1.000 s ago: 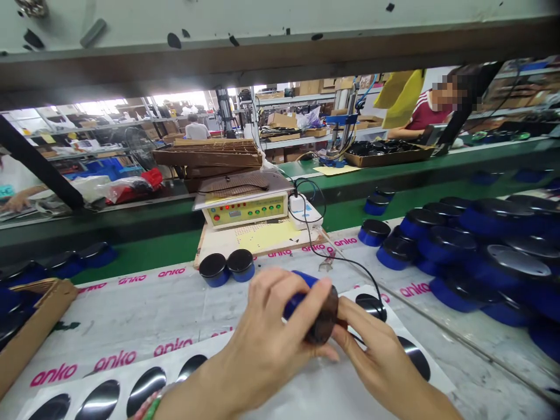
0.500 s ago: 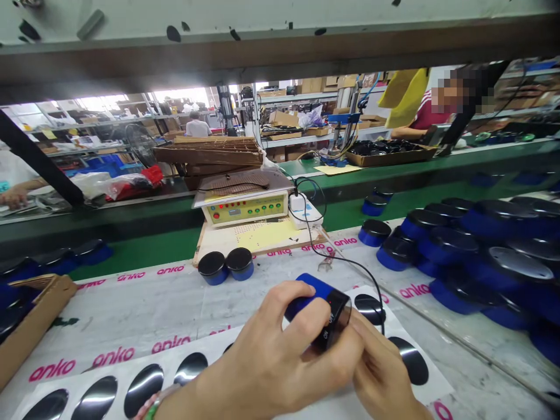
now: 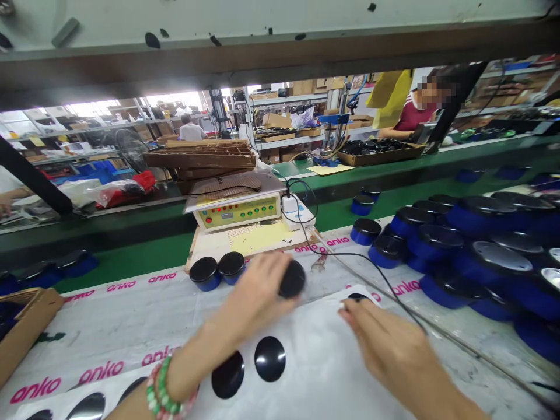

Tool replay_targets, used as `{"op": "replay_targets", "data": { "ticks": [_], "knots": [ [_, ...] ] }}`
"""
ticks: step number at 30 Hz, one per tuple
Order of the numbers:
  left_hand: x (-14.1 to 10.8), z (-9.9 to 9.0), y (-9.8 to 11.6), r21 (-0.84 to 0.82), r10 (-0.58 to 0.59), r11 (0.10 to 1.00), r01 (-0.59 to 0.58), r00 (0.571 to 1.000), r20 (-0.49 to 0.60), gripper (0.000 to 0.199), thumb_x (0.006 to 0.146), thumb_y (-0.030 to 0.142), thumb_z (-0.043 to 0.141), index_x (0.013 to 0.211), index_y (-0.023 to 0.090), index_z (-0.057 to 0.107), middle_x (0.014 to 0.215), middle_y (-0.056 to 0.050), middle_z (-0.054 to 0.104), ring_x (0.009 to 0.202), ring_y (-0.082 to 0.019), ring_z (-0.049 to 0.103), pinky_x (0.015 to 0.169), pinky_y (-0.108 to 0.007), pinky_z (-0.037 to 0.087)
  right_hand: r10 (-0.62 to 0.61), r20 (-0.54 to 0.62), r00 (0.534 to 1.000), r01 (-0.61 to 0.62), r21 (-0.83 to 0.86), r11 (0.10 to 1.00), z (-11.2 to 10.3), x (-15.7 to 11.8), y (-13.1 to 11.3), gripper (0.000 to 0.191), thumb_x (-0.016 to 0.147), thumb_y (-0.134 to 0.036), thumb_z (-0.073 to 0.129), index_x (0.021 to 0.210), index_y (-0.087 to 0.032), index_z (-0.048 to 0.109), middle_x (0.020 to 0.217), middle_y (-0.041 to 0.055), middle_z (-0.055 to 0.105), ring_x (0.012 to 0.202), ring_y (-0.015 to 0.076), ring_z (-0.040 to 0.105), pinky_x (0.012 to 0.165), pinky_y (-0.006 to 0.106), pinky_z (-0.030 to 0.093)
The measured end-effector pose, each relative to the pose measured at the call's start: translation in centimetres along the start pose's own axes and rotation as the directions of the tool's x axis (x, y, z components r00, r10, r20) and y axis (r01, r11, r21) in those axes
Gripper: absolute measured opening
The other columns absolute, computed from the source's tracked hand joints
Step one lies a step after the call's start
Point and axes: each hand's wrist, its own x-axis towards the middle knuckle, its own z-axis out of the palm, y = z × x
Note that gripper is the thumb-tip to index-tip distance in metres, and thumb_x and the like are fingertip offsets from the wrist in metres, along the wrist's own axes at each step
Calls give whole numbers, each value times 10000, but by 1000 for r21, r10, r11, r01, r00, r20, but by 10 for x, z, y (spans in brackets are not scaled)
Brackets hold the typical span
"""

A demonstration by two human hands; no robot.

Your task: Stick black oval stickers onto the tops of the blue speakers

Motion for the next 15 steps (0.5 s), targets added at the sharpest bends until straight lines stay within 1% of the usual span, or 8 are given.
{"op": "replay_targets", "data": {
  "ticks": [2,4,6,7,9,11,13,15],
  "knots": [
    [-2,8,-29,38,-94,994,98,991,-93,514,806,367,641,1238,137,481,1145,-126,619,1026,-297,600,851,-431,521,59,-21,998,-60,-64,996,-5,-7,17,148,952,-178,457,941,-135,598,748,55,631,623,158,608,552,276,419],
    [-3,13,-54,39,-112,992,117,989,-99,445,820,423,607,1160,144,537,1016,-103,651,907,-287,636,741,-412,535,109,-12,994,-109,-21,994,-8,-13,28,137,954,-193,462,950,-150,592,784,58,647,659,160,623,566,272,434],
    [4,15,-64,11,-85,996,86,993,-82,391,820,449,599,1065,146,573,921,-85,650,852,-260,637,714,-404,526,134,22,991,-135,83,987,-8,-18,31,134,955,-187,460,997,-156,583,803,52,650,682,156,629,583,265,455],
    [13,17,-62,-12,-70,998,69,995,-73,386,811,456,608,1042,148,578,923,-90,646,875,-260,630,738,-417,519,142,58,988,-149,137,979,-7,-20,31,144,957,-184,453,1013,-159,582,808,48,648,687,152,630,591,263,466],
    [40,25,-41,-75,-35,997,32,999,-39,393,808,433,621,1078,152,567,1025,-118,635,1000,-283,595,838,-459,488,149,159,976,-181,206,962,-4,-22,26,165,961,-188,438,1021,-169,591,819,41,647,700,151,633,608,266,483],
    [78,44,-5,-160,2,987,1,1000,21,413,831,375,615,1177,165,534,1162,-129,605,1123,-294,539,940,-464,440,149,284,947,-214,211,954,0,-25,21,177,961,-198,436,1014,-180,604,840,41,646,724,164,639,624,284,496],
    [117,74,36,-260,37,965,-12,995,93,409,860,349,591,1225,181,513,1176,-106,609,1104,-253,556,952,-399,446,163,389,906,-246,173,954,3,-29,17,172,950,-201,454,1006,-188,615,850,42,644,730,187,643,634,318,511],
    [149,108,70,-333,-1,942,48,990,140,484,849,411,600,1218,111,512,1143,-172,616,1078,-307,571,928,-442,452,194,449,872,-287,149,946,2,-33,16,173,939,-185,461,994,-196,624,862,45,643,742,201,648,651,343,529]
  ]
}}
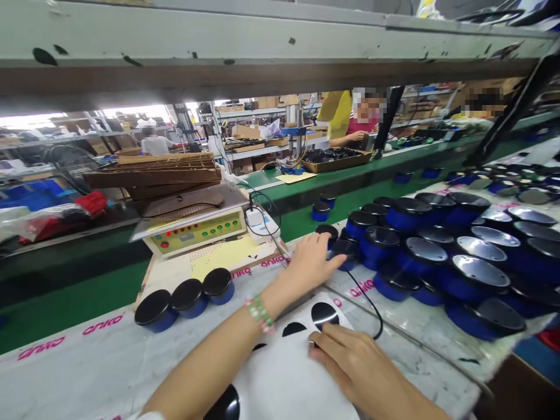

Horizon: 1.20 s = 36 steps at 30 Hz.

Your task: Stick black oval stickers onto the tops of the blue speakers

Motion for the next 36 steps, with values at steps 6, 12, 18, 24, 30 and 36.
{"op": "replay_targets", "data": {
  "ticks": [6,12,18,24,30,36],
  "knots": [
    [28,40,12,-267,-143,952,149,989,44,512,725,364,731,1111,74,561,1034,-209,653,979,-368,615,863,-493,463,77,-230,970,-48,129,990,-34,-19,12,290,949,-179,436,1209,-232,553,966,43,657,877,149,657,724,218,551],
    [-35,-46,5,-655,-176,738,163,983,48,575,803,452,656,1284,218,446,1271,-86,568,1105,-212,579,912,-315,470,64,-588,806,-16,86,996,-70,-15,12,150,932,-261,502,999,-267,636,835,9,688,726,155,673,580,197,538],
    [-107,-96,10,-953,-293,-3,302,911,290,523,681,338,784,1158,231,598,1154,-69,632,951,-195,634,830,-299,499,-28,-527,849,143,179,974,-72,25,-19,106,932,-216,508,952,-250,607,759,3,630,668,134,614,542,212,482],
    [-145,-105,16,-874,-295,-407,265,868,401,504,872,499,516,1135,84,628,988,-140,684,894,-206,661,779,-311,551,-91,-467,879,236,262,936,-58,48,-49,133,929,-188,505,935,-217,635,703,-5,561,616,117,552,540,225,458],
    [-156,-108,11,-895,-355,-377,237,856,376,435,912,487,470,1087,131,649,935,-119,693,839,-197,667,687,-298,572,-131,-465,876,264,234,936,-54,55,-66,152,936,-179,487,889,-190,631,694,3,542,611,118,529,534,238,439],
    [-155,-107,14,-946,-571,-174,274,755,323,470,848,553,543,1079,157,644,993,-99,684,855,-221,656,704,-290,540,-140,-464,875,261,208,943,-56,56,-70,128,943,-158,483,905,-196,599,683,-12,506,594,105,490,535,231,410]
  ]
}}
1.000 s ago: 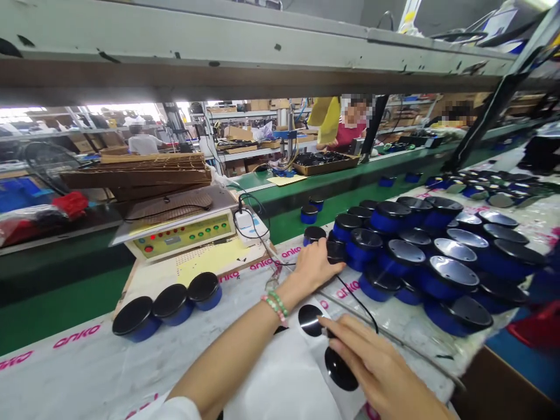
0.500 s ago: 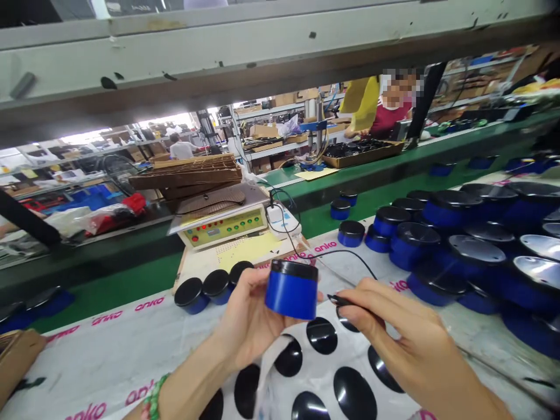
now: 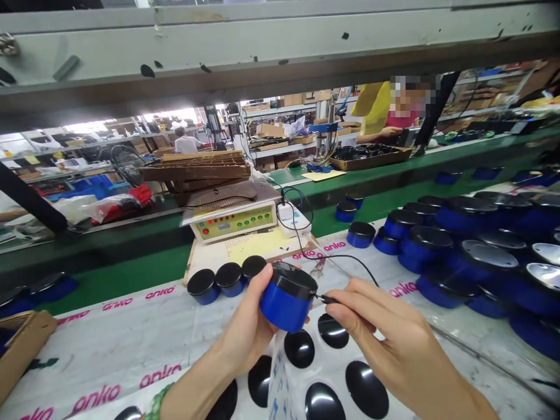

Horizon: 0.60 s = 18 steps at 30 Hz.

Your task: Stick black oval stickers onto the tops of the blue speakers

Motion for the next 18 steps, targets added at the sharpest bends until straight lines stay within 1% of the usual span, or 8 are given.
{"op": "replay_targets", "data": {
  "ticks": [2,5,7,10,13,15,16,18],
  "knots": [
    [-1,2,-1,88,92,992,-89,995,-28,455,851,544,553,1146,202,610,1053,-64,661,923,-201,628,747,-266,524,-13,13,1000,13,-22,1000,0,-1,0,116,945,-156,481,918,-192,588,689,-11,504,598,106,486,541,236,404],
    [-2,3,-2,239,205,950,-200,979,6,402,891,529,507,1198,275,557,1138,-12,604,1019,-171,563,813,-238,485,-38,19,999,40,-139,989,1,-5,2,105,940,-145,486,911,-174,582,710,7,523,636,126,500,575,263,400],
    [-2,2,-3,363,252,898,-247,967,33,385,912,533,464,1191,279,537,1170,-8,574,1060,-172,532,879,-254,453,-58,28,998,64,-241,968,1,-7,2,109,939,-152,489,883,-163,581,715,20,531,650,142,503,588,286,388],
    [-1,0,-5,565,369,729,-387,917,153,506,841,576,560,1228,264,466,1186,-31,546,1094,-200,513,982,-308,394,-82,36,996,89,-315,945,2,-9,3,121,939,-151,482,862,-157,574,707,25,525,636,148,492,564,296,361],
    [3,-3,-8,708,395,549,-444,884,249,711,739,596,670,1290,259,371,1146,-57,545,1041,-230,543,967,-388,426,-48,2,999,47,-275,960,4,-13,9,103,943,-146,469,899,-164,561,720,17,524,633,140,499,552,280,375],
    [4,-3,-10,795,422,355,-493,843,334,720,757,566,668,1317,247,348,1191,-91,503,1081,-254,528,966,-436,444,47,48,998,-40,-148,988,8,-19,17,118,949,-139,444,903,-188,542,727,2,526,623,124,519,541,249,407],
    [5,-3,-11,822,442,205,-531,800,406,709,774,543,662,1333,237,351,1224,-112,463,1118,-269,505,971,-458,448,96,86,992,-89,-81,993,11,-24,21,138,951,-129,426,897,-202,530,730,-6,528,621,116,532,539,230,424],
    [4,0,-12,792,461,-137,-595,669,583,673,811,461,655,1363,200,370,1230,-134,410,1145,-283,470,960,-469,472,146,124,982,-148,7,989,18,-33,30,174,948,-106,395,898,-222,515,749,-13,542,649,110,568,563,202,460]
  ]
}}
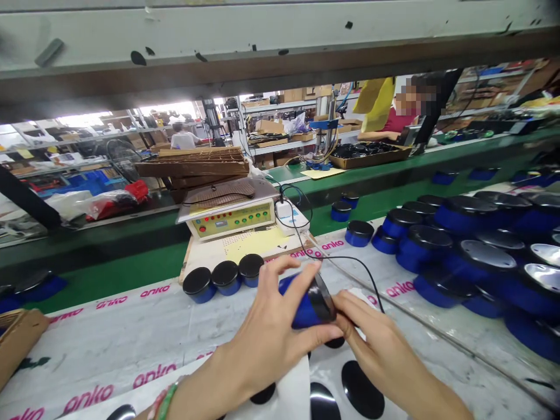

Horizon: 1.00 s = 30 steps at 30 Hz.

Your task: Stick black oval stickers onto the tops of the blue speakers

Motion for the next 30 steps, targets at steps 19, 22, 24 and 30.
{"op": "replay_targets", "data": {
  "ticks": [19,22,24,30],
  "knots": [
    [9,1,21,304,518,821,-484,855,-38,275,790,-44,408,910,123,590,940,-66,409,853,-147,518,992,-473,498,-171,-326,930,107,-204,973,11,-25,13,159,923,-148,448,978,-192,591,824,65,678,736,171,678,619,238,551],
    [7,4,19,267,449,861,-433,894,4,351,770,-29,423,1039,144,568,980,-79,423,924,-177,526,963,-444,505,-182,-306,935,124,-198,972,8,-26,15,161,925,-137,454,980,-198,593,750,34,647,654,148,645,568,225,519],
    [8,7,17,270,323,900,-342,940,112,472,798,50,510,1252,174,477,1105,-111,455,1004,-220,537,912,-418,525,-205,-232,951,157,-211,965,5,-27,18,174,919,-121,461,1001,-182,602,726,30,639,627,144,634,545,227,503],
    [31,16,-34,268,-56,963,-13,968,246,509,721,250,622,1204,160,489,1168,-104,575,1057,-273,567,940,-404,477,-290,-181,940,167,-499,850,-26,-35,34,188,916,-136,498,1050,-132,628,817,74,687,679,170,652,599,272,491]
  ]
}}
